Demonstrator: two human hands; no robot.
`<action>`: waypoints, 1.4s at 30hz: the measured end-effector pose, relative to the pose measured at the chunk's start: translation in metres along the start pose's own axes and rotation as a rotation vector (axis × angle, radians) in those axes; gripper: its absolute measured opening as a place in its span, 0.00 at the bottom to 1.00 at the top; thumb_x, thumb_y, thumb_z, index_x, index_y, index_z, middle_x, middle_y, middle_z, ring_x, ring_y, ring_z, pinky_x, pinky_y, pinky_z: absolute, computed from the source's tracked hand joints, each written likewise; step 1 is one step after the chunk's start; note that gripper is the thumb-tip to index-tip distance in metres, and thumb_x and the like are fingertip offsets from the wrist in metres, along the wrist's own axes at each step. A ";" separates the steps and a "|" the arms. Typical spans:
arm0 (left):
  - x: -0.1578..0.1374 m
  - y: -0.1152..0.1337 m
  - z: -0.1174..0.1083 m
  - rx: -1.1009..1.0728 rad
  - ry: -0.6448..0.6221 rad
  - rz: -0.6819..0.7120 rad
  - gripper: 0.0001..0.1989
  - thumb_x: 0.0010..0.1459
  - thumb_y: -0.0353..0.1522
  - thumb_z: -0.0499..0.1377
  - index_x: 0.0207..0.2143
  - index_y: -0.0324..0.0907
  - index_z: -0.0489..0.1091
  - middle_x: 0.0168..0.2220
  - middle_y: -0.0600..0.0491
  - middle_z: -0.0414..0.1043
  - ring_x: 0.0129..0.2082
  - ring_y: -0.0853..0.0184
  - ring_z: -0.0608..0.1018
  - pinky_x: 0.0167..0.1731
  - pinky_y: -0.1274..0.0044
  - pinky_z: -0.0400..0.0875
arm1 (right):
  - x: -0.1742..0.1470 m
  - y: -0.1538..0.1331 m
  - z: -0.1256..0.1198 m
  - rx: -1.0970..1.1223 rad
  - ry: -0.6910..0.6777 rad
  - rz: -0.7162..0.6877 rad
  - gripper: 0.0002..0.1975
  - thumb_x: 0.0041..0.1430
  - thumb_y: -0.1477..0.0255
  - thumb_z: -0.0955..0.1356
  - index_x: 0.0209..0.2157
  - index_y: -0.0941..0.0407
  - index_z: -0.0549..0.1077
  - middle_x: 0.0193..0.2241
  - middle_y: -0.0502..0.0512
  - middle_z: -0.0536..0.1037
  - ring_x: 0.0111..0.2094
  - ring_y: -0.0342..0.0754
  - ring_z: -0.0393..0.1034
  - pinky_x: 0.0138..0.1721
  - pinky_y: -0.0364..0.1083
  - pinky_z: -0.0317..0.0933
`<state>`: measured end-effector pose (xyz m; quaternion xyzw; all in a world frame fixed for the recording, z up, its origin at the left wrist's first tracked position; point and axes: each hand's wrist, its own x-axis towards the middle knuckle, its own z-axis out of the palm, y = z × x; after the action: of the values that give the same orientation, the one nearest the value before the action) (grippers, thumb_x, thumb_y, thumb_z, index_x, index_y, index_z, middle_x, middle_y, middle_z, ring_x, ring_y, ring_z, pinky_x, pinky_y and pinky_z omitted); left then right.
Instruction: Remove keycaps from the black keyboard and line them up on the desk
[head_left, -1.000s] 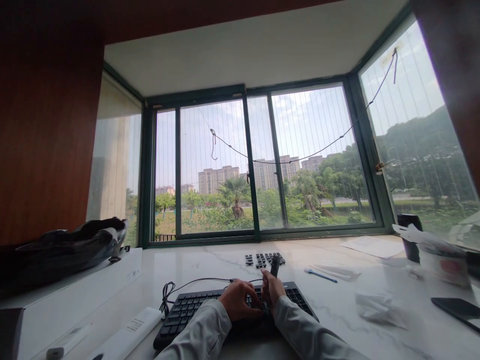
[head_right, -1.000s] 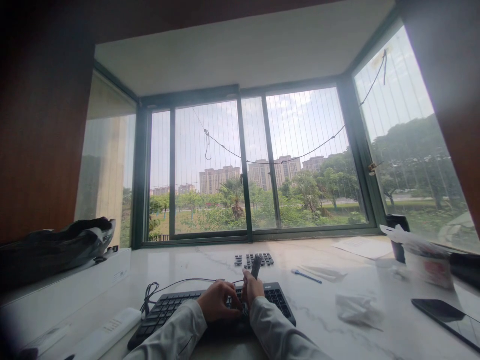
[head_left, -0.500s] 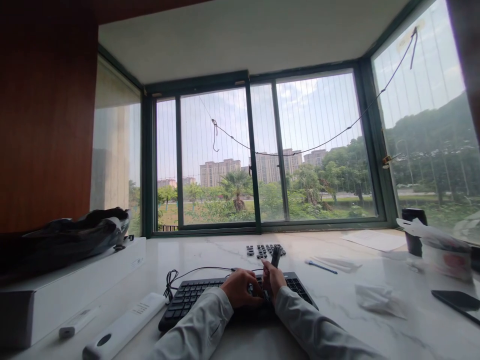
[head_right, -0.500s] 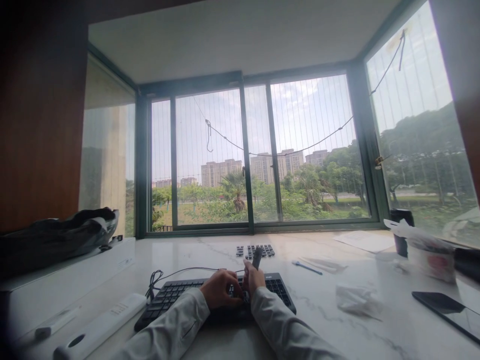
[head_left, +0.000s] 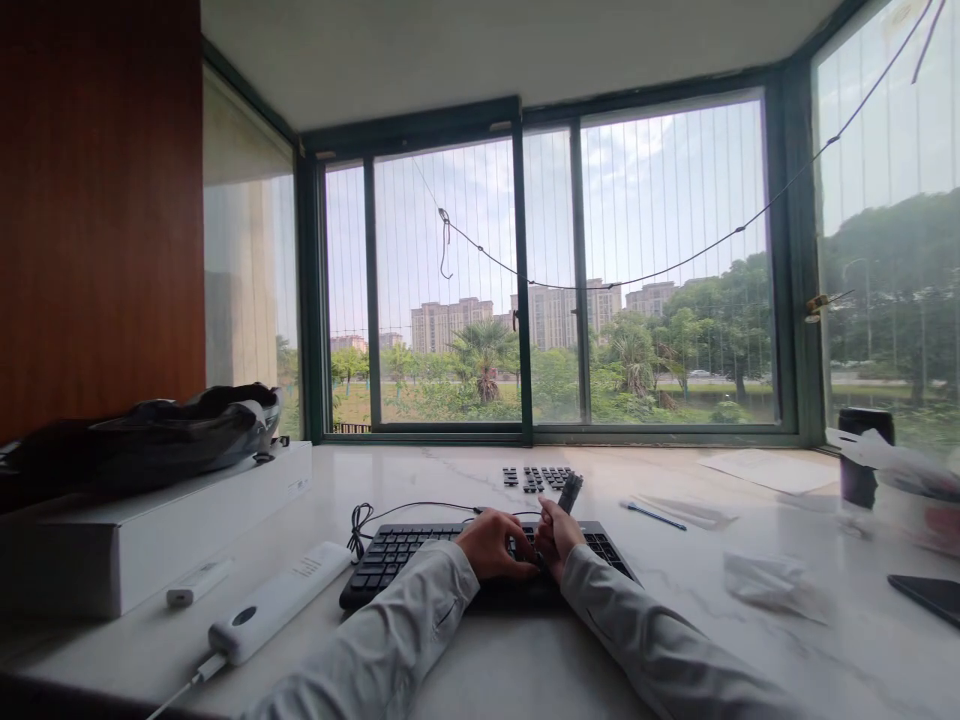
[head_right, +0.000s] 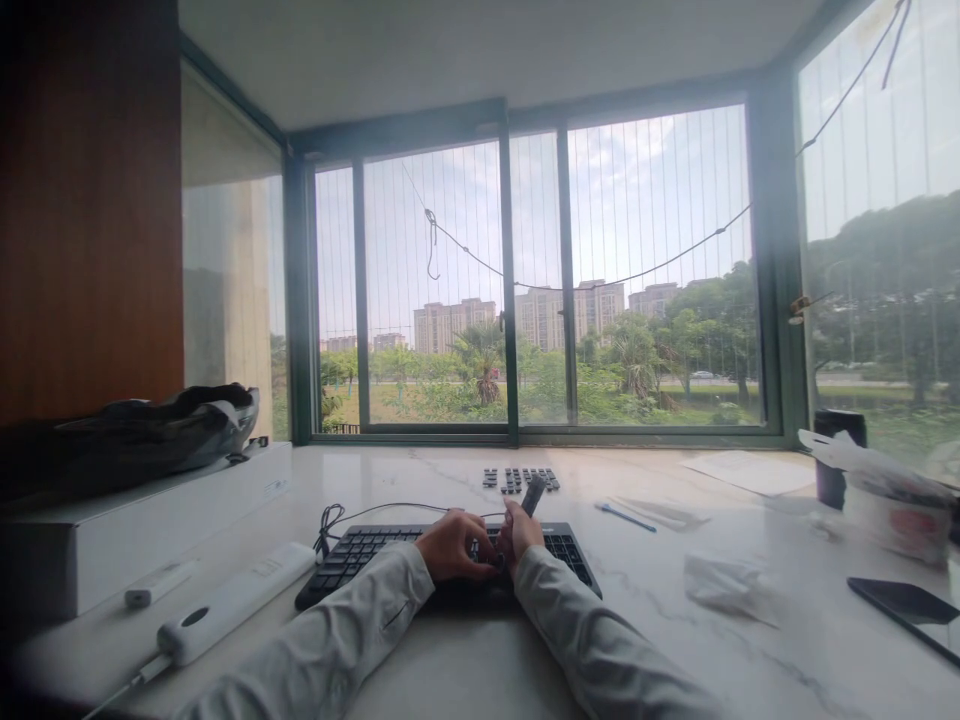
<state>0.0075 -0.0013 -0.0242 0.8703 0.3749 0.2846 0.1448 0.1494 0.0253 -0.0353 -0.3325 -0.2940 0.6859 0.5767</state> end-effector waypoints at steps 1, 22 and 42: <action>0.000 0.000 0.000 -0.006 0.001 0.007 0.13 0.43 0.38 0.68 0.32 0.41 0.81 0.28 0.54 0.74 0.23 0.74 0.68 0.25 0.81 0.62 | -0.001 -0.001 0.000 -0.008 0.022 0.011 0.22 0.58 0.67 0.65 0.17 0.54 0.49 0.07 0.40 0.47 0.09 0.35 0.40 0.10 0.38 0.38; 0.001 -0.003 -0.006 -0.021 -0.080 0.036 0.15 0.48 0.41 0.66 0.34 0.40 0.80 0.29 0.53 0.74 0.25 0.74 0.69 0.26 0.82 0.62 | -0.005 -0.004 -0.004 0.019 -0.010 0.002 0.23 0.59 0.63 0.65 0.18 0.53 0.49 0.08 0.39 0.47 0.11 0.37 0.40 0.12 0.40 0.43; 0.002 -0.006 -0.008 -0.071 -0.121 -0.124 0.20 0.44 0.45 0.66 0.33 0.39 0.81 0.27 0.53 0.78 0.25 0.71 0.71 0.28 0.80 0.62 | -0.020 -0.001 0.003 -0.069 -0.232 -0.153 0.26 0.54 0.61 0.68 0.15 0.52 0.48 0.08 0.40 0.44 0.11 0.36 0.37 0.12 0.41 0.37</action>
<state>0.0001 0.0040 -0.0195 0.8555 0.4082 0.2349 0.2152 0.1503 0.0057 -0.0304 -0.2470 -0.4067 0.6632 0.5778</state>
